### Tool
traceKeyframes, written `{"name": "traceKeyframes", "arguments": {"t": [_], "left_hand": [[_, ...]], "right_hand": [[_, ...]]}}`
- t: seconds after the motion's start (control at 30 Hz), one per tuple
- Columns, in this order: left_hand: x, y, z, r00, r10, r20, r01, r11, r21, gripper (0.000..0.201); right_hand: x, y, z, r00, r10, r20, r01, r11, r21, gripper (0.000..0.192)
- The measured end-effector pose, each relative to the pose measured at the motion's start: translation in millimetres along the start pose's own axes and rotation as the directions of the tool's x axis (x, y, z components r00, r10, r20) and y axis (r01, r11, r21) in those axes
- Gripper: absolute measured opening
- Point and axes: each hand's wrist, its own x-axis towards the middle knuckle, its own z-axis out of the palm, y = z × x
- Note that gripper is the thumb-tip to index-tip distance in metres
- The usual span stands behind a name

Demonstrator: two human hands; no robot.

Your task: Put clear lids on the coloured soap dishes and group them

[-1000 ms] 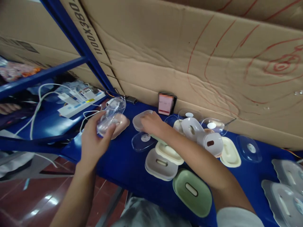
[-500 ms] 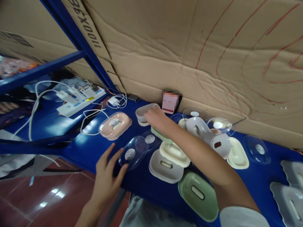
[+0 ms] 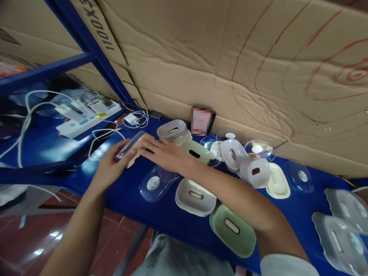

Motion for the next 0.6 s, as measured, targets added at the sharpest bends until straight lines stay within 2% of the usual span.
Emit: {"name": "traceKeyframes", "arguments": {"t": [0.1, 0.2, 0.27, 0.4, 0.6], "left_hand": [[-5.3, 4.8, -0.4, 0.994, -0.103, 0.041, 0.111, 0.948, -0.300, 0.064], [-3.5, 6.6, -0.5, 0.992, -0.117, 0.057, 0.130, 0.902, -0.413, 0.059], [-1.5, 6.9, 0.3, 0.991, -0.126, 0.055, 0.137, 0.881, -0.453, 0.058], [-0.5, 4.7, 5.4, 0.990, -0.122, 0.072, 0.142, 0.869, -0.474, 0.053], [-2.6, 9.0, 11.9, 0.984, -0.146, 0.099, 0.176, 0.830, -0.529, 0.051]], "right_hand": [[6.8, -9.2, -0.9, 0.985, 0.017, -0.169, -0.023, 0.999, -0.029, 0.044], [10.1, -16.1, -7.5, 0.966, 0.030, -0.255, -0.051, 0.996, -0.074, 0.041], [10.7, -19.7, -11.0, 0.968, 0.034, -0.250, -0.060, 0.994, -0.095, 0.043], [13.1, -23.9, -9.9, 0.981, 0.111, -0.161, -0.126, 0.988, -0.087, 0.042], [10.0, -22.8, -6.3, 0.990, 0.053, -0.130, -0.077, 0.979, -0.186, 0.048]]}}
